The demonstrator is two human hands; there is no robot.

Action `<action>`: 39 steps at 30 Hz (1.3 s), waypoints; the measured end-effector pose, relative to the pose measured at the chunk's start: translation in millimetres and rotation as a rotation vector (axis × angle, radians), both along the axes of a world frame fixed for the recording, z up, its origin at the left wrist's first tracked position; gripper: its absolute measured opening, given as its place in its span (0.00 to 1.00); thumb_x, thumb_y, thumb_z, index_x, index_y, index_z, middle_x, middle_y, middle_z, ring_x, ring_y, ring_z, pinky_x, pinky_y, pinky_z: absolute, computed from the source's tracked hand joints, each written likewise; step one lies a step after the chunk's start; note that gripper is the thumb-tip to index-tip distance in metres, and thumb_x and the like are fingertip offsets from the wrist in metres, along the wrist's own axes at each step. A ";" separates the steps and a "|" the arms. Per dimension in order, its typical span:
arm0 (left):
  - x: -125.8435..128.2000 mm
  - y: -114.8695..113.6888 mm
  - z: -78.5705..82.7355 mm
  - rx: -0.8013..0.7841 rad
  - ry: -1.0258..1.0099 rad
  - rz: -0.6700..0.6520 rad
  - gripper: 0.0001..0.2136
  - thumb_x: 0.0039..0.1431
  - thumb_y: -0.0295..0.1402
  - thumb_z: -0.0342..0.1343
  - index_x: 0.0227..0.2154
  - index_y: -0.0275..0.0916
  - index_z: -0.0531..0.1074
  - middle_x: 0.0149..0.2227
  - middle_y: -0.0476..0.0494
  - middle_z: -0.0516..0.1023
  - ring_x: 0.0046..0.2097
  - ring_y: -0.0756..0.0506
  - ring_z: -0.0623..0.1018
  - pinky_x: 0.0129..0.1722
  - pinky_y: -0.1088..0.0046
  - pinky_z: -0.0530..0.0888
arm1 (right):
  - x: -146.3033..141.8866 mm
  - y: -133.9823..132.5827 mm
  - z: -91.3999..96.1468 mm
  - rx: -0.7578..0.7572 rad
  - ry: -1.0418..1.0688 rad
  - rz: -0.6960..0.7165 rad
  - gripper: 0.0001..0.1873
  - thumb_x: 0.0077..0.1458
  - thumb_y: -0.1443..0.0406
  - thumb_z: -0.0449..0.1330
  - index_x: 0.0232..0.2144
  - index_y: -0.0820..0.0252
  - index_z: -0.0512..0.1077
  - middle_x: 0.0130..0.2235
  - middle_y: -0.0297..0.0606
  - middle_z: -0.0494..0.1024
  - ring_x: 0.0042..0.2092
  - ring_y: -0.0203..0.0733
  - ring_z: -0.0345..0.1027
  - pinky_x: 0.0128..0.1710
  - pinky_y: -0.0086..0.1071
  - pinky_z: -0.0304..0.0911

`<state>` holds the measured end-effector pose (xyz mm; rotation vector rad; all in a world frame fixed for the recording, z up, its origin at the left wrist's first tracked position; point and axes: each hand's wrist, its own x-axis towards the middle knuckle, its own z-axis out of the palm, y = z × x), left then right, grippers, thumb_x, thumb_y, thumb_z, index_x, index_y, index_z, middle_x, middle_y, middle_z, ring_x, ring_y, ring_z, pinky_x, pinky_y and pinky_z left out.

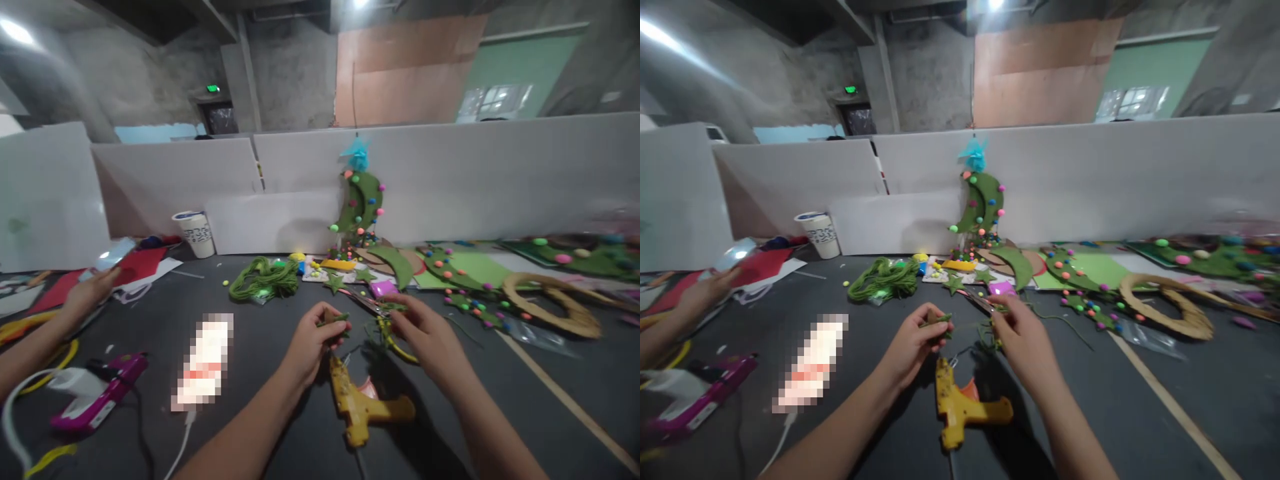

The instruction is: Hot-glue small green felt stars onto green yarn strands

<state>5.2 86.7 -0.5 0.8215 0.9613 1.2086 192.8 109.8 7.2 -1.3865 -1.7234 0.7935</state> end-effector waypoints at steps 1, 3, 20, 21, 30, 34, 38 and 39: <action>1.8 -2.4 2.7 0.011 0.007 -0.013 0.10 0.44 0.30 0.61 0.27 0.38 0.65 0.27 0.49 0.76 0.23 0.55 0.71 0.21 0.82 0.59 | -9.5 -6.1 4.2 -0.082 0.155 0.074 0.19 0.51 0.62 0.49 0.45 0.59 0.65 0.35 0.38 0.75 0.29 0.38 0.68 0.31 0.33 0.65; 4.9 -6.4 6.7 0.034 0.023 -0.014 0.08 0.45 0.29 0.60 0.26 0.38 0.65 0.26 0.49 0.75 0.24 0.54 0.71 0.23 0.82 0.62 | -29.0 -14.0 4.5 -0.191 0.397 0.214 0.23 0.47 0.66 0.51 0.48 0.56 0.61 0.46 0.39 0.71 0.26 0.33 0.66 0.27 0.30 0.65; 2.1 0.9 -2.3 0.014 0.076 0.083 0.08 0.47 0.29 0.59 0.28 0.37 0.65 0.24 0.54 0.68 0.23 0.56 0.68 0.20 0.84 0.61 | -53.2 -22.0 -5.2 0.124 -0.223 0.055 0.10 0.53 0.69 0.52 0.38 0.61 0.70 0.23 0.35 0.73 0.26 0.39 0.65 0.26 0.28 0.53; 2.2 1.0 -2.6 0.031 0.115 0.087 0.08 0.47 0.30 0.59 0.28 0.37 0.65 0.24 0.54 0.67 0.23 0.56 0.68 0.20 0.83 0.61 | -53.6 -22.6 -5.6 0.144 -0.229 0.058 0.10 0.54 0.69 0.52 0.37 0.61 0.70 0.24 0.35 0.74 0.27 0.39 0.66 0.27 0.28 0.54; -5.1 2.5 1.9 0.165 0.553 0.076 0.06 0.46 0.32 0.58 0.25 0.37 0.67 0.20 0.55 0.64 0.22 0.54 0.63 0.21 0.80 0.60 | -41.6 -20.6 1.6 0.417 -0.431 0.125 0.07 0.54 0.68 0.55 0.28 0.59 0.73 0.28 0.37 0.69 0.34 0.40 0.61 0.33 0.30 0.54; -5.9 1.5 5.7 0.192 0.698 -0.004 0.05 0.45 0.30 0.57 0.22 0.37 0.67 0.20 0.54 0.63 0.22 0.54 0.62 0.21 0.80 0.60 | -35.6 -17.7 10.3 0.517 -0.511 0.209 0.06 0.54 0.68 0.55 0.27 0.61 0.71 0.31 0.38 0.68 0.37 0.41 0.59 0.35 0.32 0.54; -6.4 0.1 7.0 0.143 0.671 -0.158 0.05 0.45 0.30 0.57 0.22 0.37 0.66 0.19 0.55 0.62 0.20 0.55 0.61 0.19 0.80 0.58 | -30.2 -15.8 15.5 0.536 -0.528 0.264 0.06 0.54 0.69 0.55 0.26 0.61 0.71 0.32 0.39 0.68 0.37 0.41 0.58 0.36 0.33 0.53; -6.9 -0.2 7.5 0.132 0.655 -0.196 0.05 0.44 0.30 0.57 0.23 0.37 0.66 0.19 0.55 0.62 0.20 0.55 0.61 0.19 0.80 0.58 | -28.5 -15.2 15.9 0.520 -0.509 0.280 0.06 0.54 0.68 0.56 0.26 0.61 0.71 0.32 0.38 0.68 0.37 0.41 0.58 0.36 0.33 0.53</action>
